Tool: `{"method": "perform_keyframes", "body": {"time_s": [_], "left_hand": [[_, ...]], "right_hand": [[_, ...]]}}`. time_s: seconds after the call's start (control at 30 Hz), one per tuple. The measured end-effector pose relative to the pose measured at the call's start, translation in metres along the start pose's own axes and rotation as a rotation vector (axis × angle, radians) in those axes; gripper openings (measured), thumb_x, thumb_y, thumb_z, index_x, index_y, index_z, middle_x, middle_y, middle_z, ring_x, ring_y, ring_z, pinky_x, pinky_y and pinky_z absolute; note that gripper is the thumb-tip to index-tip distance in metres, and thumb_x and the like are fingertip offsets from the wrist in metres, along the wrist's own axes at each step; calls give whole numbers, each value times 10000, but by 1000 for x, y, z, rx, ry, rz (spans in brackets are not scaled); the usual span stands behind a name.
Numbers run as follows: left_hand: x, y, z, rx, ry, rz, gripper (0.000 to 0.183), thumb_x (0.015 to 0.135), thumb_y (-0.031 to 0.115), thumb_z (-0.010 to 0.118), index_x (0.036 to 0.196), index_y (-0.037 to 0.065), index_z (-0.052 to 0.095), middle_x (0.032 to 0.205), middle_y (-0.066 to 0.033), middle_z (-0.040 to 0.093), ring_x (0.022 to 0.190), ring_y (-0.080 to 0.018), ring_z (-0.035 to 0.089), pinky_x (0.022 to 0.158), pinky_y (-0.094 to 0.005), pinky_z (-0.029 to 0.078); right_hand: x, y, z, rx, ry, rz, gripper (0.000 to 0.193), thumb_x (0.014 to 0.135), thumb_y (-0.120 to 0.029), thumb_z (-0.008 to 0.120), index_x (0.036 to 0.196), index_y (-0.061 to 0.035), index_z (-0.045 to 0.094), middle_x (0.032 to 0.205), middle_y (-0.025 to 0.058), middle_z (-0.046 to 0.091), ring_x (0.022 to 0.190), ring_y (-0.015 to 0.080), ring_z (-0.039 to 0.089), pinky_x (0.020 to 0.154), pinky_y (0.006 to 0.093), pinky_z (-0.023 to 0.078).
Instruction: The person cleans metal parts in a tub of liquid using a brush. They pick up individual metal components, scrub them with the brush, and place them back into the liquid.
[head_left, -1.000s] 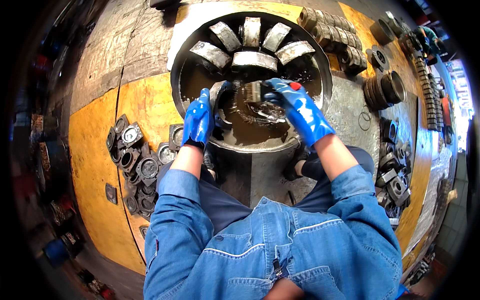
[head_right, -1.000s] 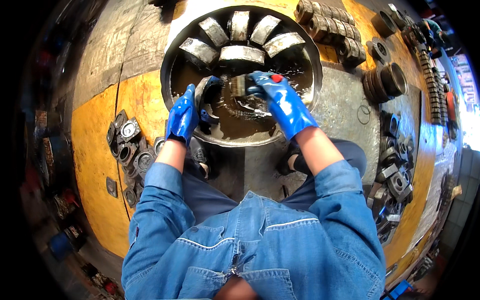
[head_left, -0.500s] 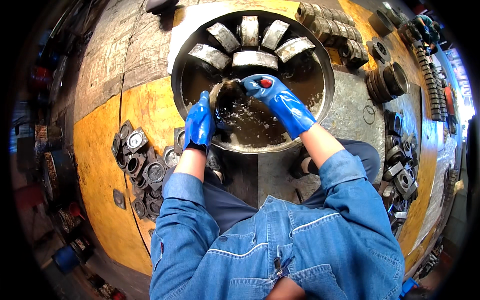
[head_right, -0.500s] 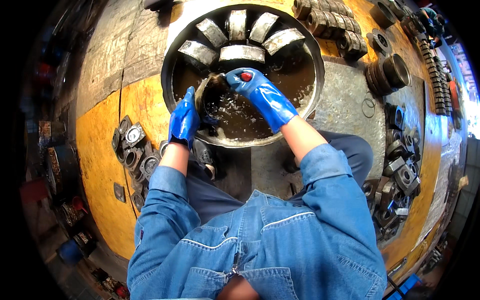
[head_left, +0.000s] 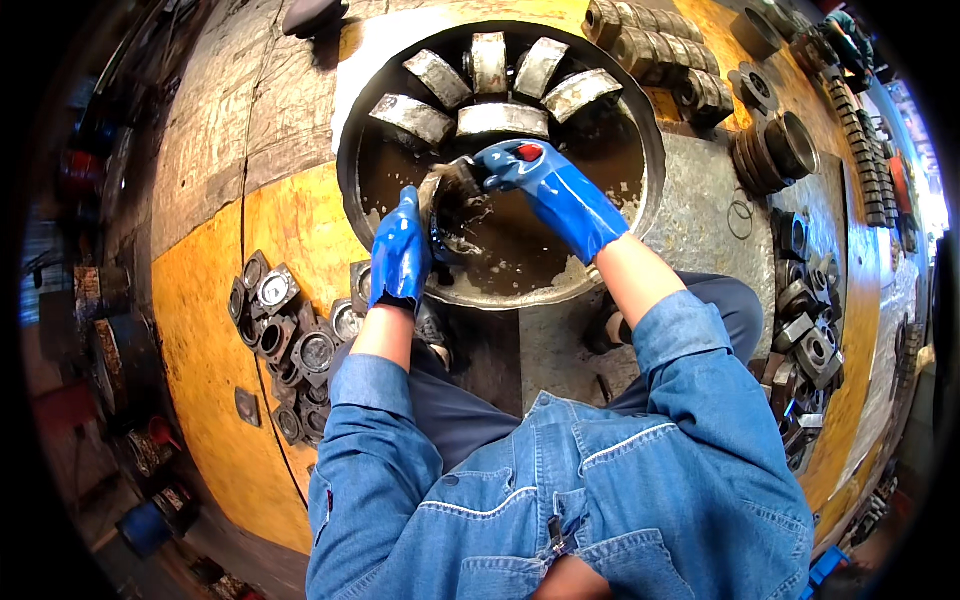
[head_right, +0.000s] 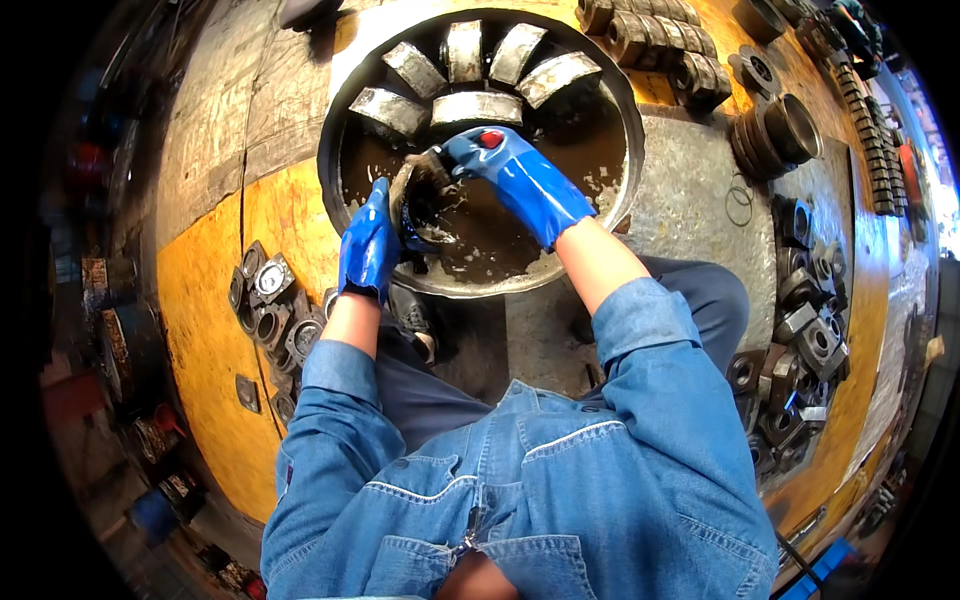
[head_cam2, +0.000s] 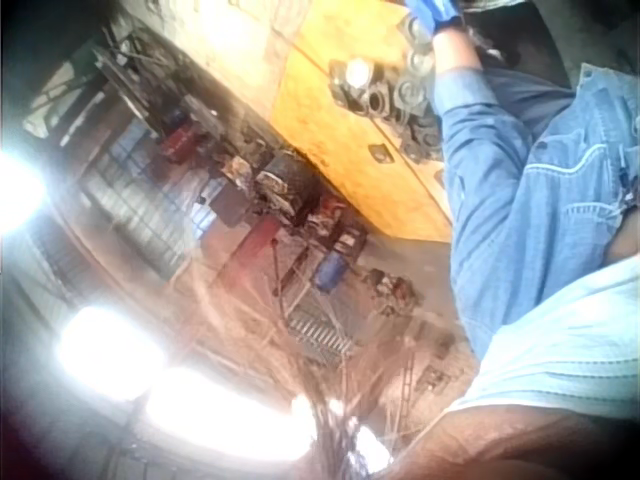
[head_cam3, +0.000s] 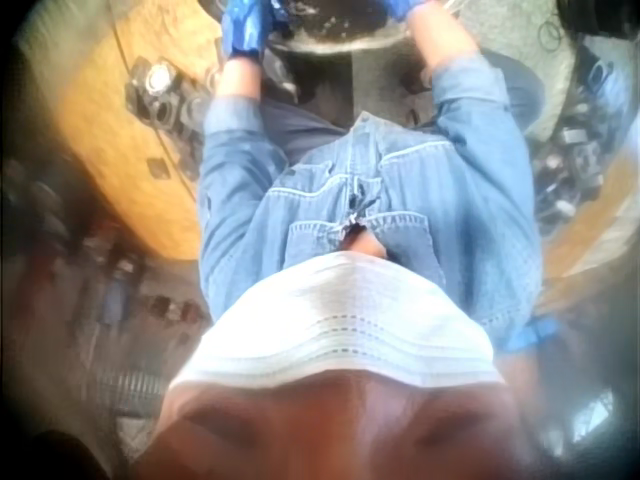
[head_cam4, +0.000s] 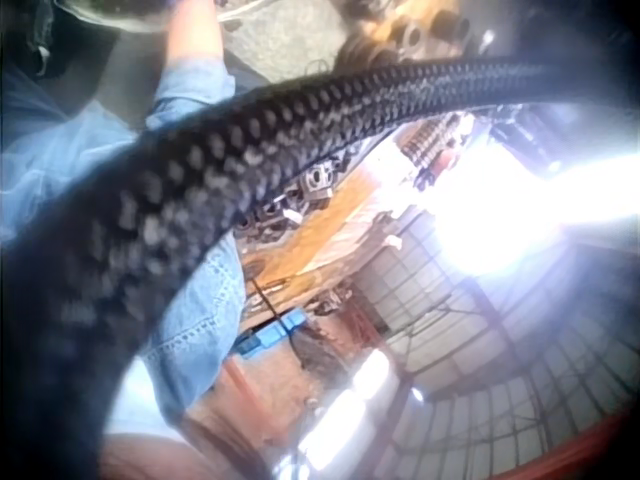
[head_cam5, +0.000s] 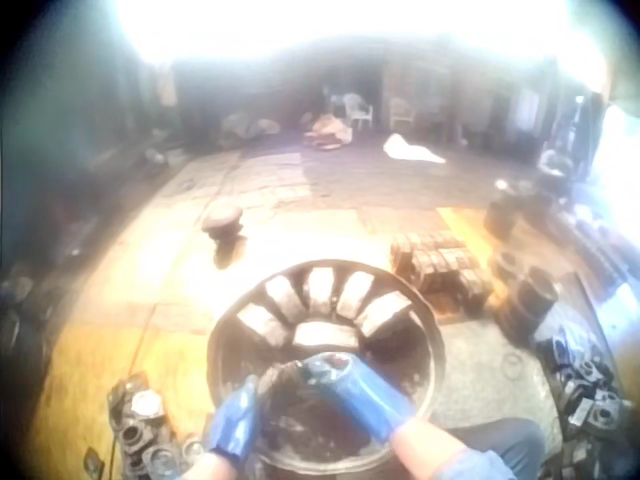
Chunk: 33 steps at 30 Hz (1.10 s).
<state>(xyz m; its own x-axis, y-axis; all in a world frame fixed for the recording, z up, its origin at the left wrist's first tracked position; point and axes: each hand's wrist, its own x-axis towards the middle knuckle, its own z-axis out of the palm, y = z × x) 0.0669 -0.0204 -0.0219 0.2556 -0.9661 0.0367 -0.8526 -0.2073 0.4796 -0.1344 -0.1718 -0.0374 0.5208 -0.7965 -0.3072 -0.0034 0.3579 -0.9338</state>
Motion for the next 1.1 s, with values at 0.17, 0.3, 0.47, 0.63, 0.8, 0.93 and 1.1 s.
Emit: {"method": "perform_keyframes", "body": {"time_s": [0.17,0.3,0.47,0.63,0.8,0.93,1.1], "left_hand": [[-2,-16,10,0,70,104,363,1094,58,455,1428,-51,541,1137,-353,702,1046,-493,701,857,-525,570],[-2,-12,12,-5,59,98,374,1085,31,465,1447,-35,533,1143,-356,702,1035,-497,703,868,-525,571],[2,-17,10,-25,-7,5,401,1073,28,494,1472,-20,505,1155,-368,699,1059,-517,700,893,-536,567],[7,-31,14,-188,-28,-78,440,1129,277,437,1439,-20,532,1205,-371,691,1147,-502,681,961,-542,534],[4,-22,12,-258,-33,-98,454,1141,320,390,1417,-1,553,1209,-366,694,1150,-502,678,977,-547,528],[1,-25,10,-29,6,-28,377,1082,110,518,1447,15,530,1184,-360,705,1092,-510,704,911,-547,564],[0,-17,7,-8,41,53,391,1070,16,470,1457,13,526,1192,-369,694,1110,-511,698,909,-543,568]], "right_hand": [[-51,18,-25,76,258,64,324,1029,-316,715,1167,-23,718,936,32,737,823,115,692,751,274,547],[-58,38,-28,144,371,171,288,1062,-242,674,1222,-4,696,1078,62,732,910,157,717,873,305,593],[-52,26,3,564,269,23,319,1084,-234,628,1354,-65,618,1190,92,731,986,226,741,928,347,600],[-65,11,65,525,185,100,279,1083,-198,620,1302,-43,696,1161,72,745,953,147,736,841,289,602],[-90,45,64,57,75,26,339,1032,-310,692,1189,-19,768,972,26,781,876,121,712,816,286,571],[-105,32,55,-362,2,148,325,962,-358,663,1031,-70,797,844,96,755,791,175,686,786,355,566],[-99,30,24,-580,-31,125,278,950,-317,686,939,-49,759,741,96,707,685,170,630,703,375,543]]}}
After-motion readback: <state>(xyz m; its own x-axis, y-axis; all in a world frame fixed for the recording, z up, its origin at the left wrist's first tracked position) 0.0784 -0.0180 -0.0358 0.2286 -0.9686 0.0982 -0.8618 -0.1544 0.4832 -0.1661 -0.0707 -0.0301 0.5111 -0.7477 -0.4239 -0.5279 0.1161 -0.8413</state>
